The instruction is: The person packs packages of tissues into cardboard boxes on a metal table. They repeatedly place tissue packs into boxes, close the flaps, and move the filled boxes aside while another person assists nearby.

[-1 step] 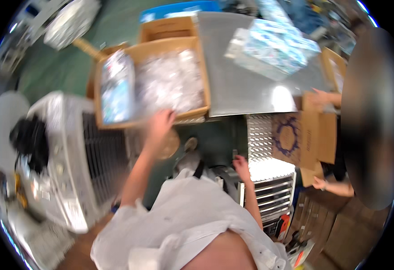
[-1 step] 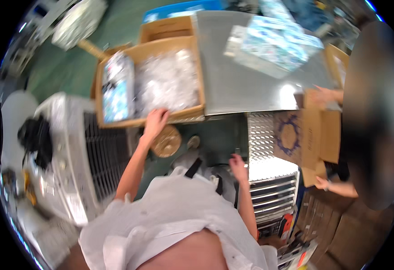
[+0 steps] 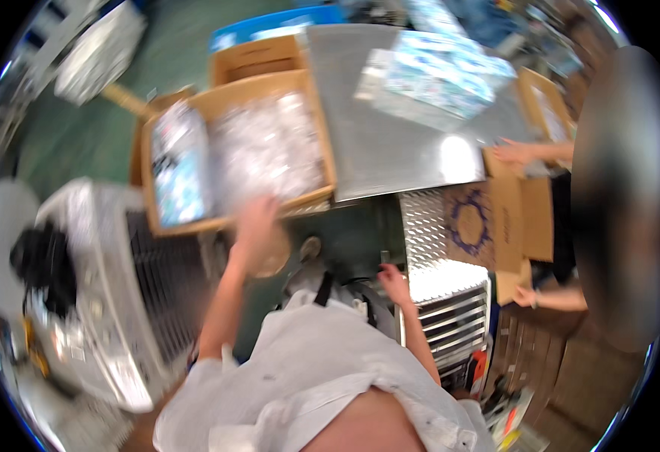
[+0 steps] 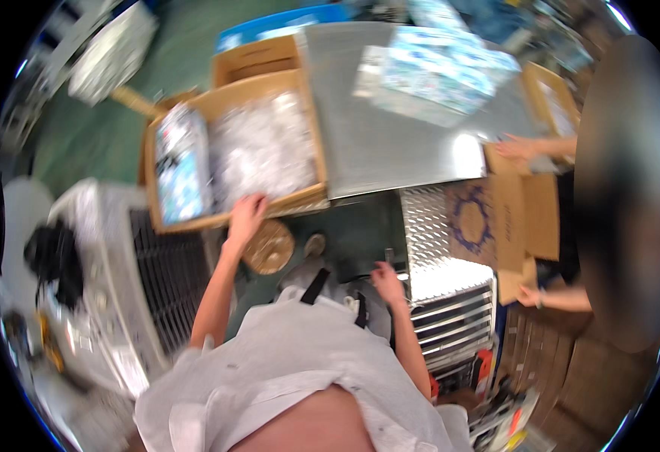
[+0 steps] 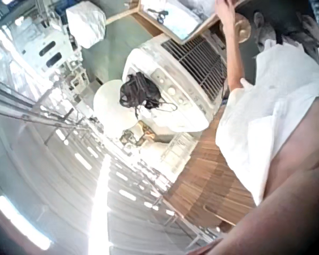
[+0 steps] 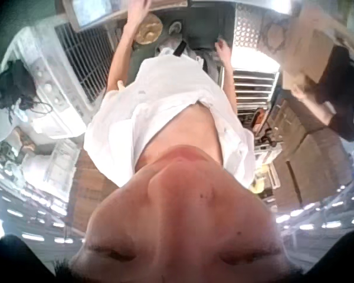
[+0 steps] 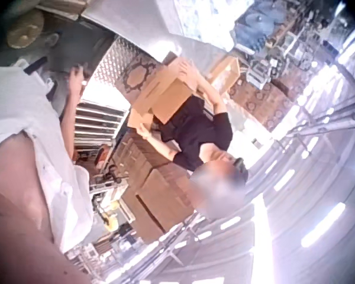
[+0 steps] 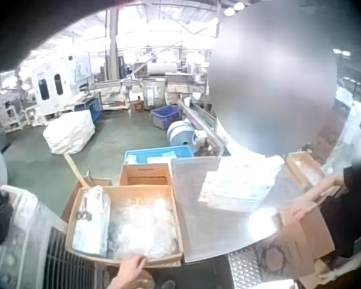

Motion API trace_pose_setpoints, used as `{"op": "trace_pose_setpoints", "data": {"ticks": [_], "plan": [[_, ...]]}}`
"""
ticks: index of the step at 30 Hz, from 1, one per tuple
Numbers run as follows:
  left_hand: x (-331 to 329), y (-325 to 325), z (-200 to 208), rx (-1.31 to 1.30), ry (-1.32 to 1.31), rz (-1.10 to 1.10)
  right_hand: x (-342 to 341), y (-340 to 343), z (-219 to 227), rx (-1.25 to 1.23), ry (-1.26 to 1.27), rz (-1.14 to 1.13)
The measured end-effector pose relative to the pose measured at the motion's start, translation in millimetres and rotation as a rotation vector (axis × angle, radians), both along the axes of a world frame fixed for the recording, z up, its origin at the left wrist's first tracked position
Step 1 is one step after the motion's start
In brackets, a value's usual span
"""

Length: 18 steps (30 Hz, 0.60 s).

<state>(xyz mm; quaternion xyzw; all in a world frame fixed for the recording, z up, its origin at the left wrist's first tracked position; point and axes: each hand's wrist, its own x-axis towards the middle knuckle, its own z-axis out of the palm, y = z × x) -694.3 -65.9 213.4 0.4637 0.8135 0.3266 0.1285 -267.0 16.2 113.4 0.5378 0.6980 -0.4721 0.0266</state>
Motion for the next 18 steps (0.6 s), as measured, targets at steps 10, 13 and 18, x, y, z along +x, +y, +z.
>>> {"op": "trace_pose_setpoints", "data": {"ticks": [10, 13, 18], "plan": [[-53.2, 39.1, -15.2, -0.044, -0.201, -0.054, -13.1, -59.6, 11.7, -0.111, -0.058, -0.212], [-22.2, 79.8, 13.7, 0.058, -0.173, -0.283, 20.3, -98.5, 23.2, -0.076, -0.103, -0.527], [70.3, 120.1, -27.1, 0.047, -0.508, -0.843, 100.2, -159.2, 158.4, 0.548, -0.534, -0.926]]}}
